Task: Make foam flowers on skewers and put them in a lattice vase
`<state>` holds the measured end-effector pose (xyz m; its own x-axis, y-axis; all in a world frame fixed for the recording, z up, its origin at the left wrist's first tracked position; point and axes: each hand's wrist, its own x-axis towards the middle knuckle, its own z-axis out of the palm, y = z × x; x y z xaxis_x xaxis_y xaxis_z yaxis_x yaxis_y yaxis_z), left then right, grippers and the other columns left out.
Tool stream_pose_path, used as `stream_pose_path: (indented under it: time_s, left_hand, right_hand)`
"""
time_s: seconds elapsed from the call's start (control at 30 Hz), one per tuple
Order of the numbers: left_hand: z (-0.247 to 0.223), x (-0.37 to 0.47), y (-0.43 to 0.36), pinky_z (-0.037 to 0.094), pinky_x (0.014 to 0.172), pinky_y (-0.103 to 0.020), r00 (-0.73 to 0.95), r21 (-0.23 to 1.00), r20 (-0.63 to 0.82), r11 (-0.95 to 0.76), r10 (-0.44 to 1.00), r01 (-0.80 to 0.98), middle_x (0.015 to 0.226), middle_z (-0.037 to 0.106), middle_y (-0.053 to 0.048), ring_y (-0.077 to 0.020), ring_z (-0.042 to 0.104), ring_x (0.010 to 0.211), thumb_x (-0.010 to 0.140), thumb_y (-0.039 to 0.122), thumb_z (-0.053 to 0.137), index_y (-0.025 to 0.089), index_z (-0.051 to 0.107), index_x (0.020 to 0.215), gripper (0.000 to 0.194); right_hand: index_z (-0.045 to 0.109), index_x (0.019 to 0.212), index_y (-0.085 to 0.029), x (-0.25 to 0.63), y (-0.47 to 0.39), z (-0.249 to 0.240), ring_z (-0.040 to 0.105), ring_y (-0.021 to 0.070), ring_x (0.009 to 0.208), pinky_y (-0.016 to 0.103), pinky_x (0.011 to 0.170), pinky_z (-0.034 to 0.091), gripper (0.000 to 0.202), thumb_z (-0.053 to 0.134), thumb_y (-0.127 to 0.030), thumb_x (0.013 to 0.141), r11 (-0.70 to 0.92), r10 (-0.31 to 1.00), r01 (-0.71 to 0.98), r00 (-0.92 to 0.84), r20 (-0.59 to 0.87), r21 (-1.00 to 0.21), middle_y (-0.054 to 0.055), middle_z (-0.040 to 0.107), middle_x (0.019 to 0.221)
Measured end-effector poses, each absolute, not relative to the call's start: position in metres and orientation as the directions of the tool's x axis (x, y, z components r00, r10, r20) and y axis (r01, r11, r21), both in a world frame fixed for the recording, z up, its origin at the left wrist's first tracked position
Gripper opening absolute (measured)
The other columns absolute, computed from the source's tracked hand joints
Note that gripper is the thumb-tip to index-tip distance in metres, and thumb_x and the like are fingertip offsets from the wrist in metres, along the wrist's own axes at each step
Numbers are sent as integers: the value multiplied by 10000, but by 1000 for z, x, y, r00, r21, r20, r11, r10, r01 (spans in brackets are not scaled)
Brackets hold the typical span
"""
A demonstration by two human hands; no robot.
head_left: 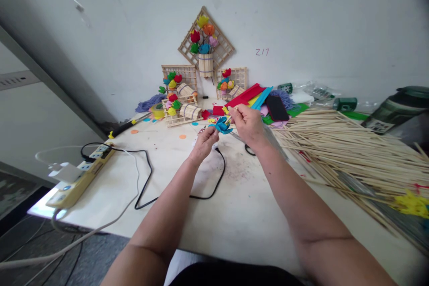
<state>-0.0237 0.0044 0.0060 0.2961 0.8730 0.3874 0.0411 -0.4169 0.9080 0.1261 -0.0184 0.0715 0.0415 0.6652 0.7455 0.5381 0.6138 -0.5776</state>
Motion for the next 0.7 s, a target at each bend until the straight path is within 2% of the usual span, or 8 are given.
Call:
stream_pose_path:
  time_s: [0.2, 0.33, 0.47, 0.57, 0.7]
  left_hand:
    - [4, -25, 7, 215, 467, -211, 315, 935, 343, -352, 885, -27, 564, 407, 33, -53, 292, 495, 765, 483, 541, 153, 456, 639, 364]
    - [1, -28, 12, 145, 422, -197, 416, 950, 288, -200, 863, -241, 517, 328, 51, -37, 230, 444, 760, 434, 558, 154, 421, 639, 335]
    - [4, -31, 12, 72, 393, -184, 551, 917, 226, 16, 803, -400, 511, 278, 62, -32, 180, 427, 676, 411, 629, 135, 502, 750, 312]
    - [5, -33, 10, 71, 389, -161, 527, 892, 224, 44, 820, -449, 519, 275, 68, -24, 206, 427, 635, 343, 692, 113, 552, 857, 350]
    - [3, -32, 9, 92, 371, -131, 490, 874, 219, 54, 844, -484, 507, 330, 71, -8, 212, 400, 686, 332, 688, 108, 561, 962, 377]
  right_hand:
    - [445, 530, -194, 128, -19, 73, 407, 93, 465, 251, 498, 317, 360, 500, -399, 820, 634, 622, 510, 110, 775, -582, -20, 462, 479]
    - [470, 567, -196, 133, -22, 77, 442, 103, 483, 257, 497, 336, 374, 455, -450, 842, 654, 580, 449, 219, 785, -609, -12, 477, 505]
    - [504, 667, -203, 139, -24, 81, 440, 98, 488, 254, 481, 340, 373, 391, -500, 862, 658, 552, 401, 319, 771, -637, -6, 489, 553]
    - [527, 758, -204, 143, -24, 83, 410, 80, 461, 241, 460, 333, 387, 336, -519, 877, 668, 554, 370, 332, 764, -645, -6, 495, 568]
    - [543, 809, -209, 144, -24, 85, 406, 77, 444, 233, 434, 320, 423, 299, -548, 875, 685, 543, 348, 342, 767, -640, -5, 500, 575]
